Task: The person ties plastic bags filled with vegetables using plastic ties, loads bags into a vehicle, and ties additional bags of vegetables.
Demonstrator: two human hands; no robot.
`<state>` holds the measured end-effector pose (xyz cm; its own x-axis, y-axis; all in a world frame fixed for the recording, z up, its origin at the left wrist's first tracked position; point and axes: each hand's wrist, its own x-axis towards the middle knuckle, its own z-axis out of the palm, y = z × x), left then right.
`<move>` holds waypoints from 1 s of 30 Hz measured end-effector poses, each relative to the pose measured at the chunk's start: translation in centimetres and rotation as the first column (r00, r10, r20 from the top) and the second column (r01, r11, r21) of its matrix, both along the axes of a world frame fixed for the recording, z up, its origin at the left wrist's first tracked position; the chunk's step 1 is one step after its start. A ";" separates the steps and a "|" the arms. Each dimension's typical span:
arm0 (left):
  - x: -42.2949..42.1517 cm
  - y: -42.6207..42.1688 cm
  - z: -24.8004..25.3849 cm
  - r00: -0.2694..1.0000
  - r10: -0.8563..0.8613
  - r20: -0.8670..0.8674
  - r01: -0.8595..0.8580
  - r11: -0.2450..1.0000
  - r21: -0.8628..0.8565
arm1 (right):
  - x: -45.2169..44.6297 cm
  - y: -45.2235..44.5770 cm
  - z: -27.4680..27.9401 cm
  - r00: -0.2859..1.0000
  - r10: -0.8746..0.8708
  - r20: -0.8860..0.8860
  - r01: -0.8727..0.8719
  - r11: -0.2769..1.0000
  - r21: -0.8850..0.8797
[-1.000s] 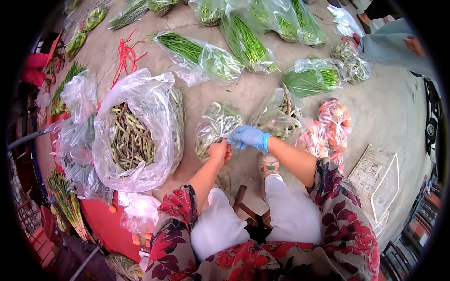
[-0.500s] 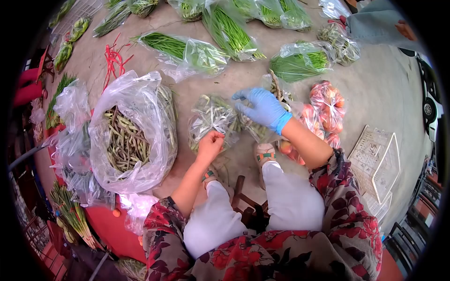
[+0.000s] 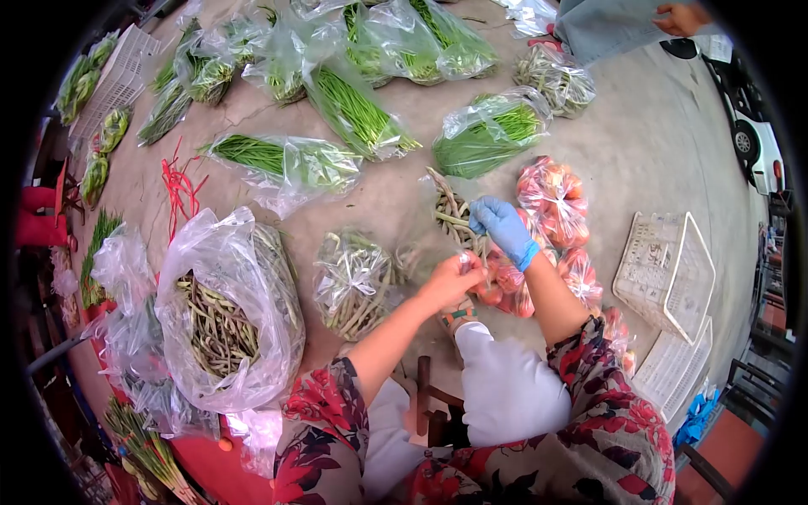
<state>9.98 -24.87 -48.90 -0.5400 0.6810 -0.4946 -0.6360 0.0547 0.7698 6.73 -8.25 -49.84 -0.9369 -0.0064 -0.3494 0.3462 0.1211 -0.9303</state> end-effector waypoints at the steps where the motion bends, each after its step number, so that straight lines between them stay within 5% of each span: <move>1: -0.9 -1.2 1.5 0.994 0.080 0.074 -0.081 0.997 0.009 | -0.8 1.1 1.7 0.993 -0.074 0.089 0.085 0.988 -0.127; 3: -3.6 -3.3 4.2 0.935 0.335 0.114 -0.326 0.941 -0.085 | -1.2 2.7 4.5 0.975 -0.144 0.167 0.195 0.918 -0.345; 5: -4.7 -4.8 6.5 0.950 0.304 0.077 -0.299 0.952 -0.070 | -0.9 3.2 7.1 0.974 -0.170 0.147 0.222 0.829 -0.513; 9: -4.9 -5.5 6.7 0.947 0.274 0.167 -0.279 0.960 0.004 | 1.3 3.9 7.0 0.971 -0.096 0.219 0.201 0.822 -0.533; 12: -4.8 -6.1 2.1 0.889 0.268 0.372 -0.239 0.963 -0.122 | 1.5 2.3 5.4 0.870 0.090 0.485 0.231 0.795 -0.561; 15: -4.0 -4.9 -0.8 0.889 0.207 0.409 -0.154 0.975 -0.158 | 1.7 0.6 2.0 0.784 0.410 0.466 0.085 0.673 -0.735; 19: -3.9 -2.3 -1.5 0.973 0.031 0.229 0.020 0.976 -0.217 | 1.4 -2.7 0.5 0.716 0.597 0.362 -0.427 0.784 -0.450; 23: -4.3 -1.4 -3.1 0.972 0.059 0.229 -0.024 0.988 -0.150 | 1.3 -3.3 1.5 0.737 0.569 0.367 -0.369 0.792 -0.487; 26: -4.8 -1.9 -3.9 0.905 0.273 0.325 -0.242 0.961 -0.133 | 2.3 -2.3 0.0 0.863 0.206 0.461 -0.015 0.923 -0.385; 28: -4.6 -2.8 -5.0 0.754 0.437 0.491 -0.443 0.890 -0.110 | 2.5 0.2 -4.0 0.954 -0.095 0.285 0.152 0.971 -0.185; 30: -3.2 -2.7 -6.8 0.588 0.549 0.594 -0.629 0.772 -0.091 | 2.2 1.4 -5.9 0.756 -0.352 0.552 0.591 0.730 -0.343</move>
<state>6.82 -27.55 -55.69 -0.4944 0.3876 -0.7780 -0.7997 -0.5536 0.2323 8.89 -6.80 -55.77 -0.6136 0.1208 -0.7804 0.5957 -0.5779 -0.5578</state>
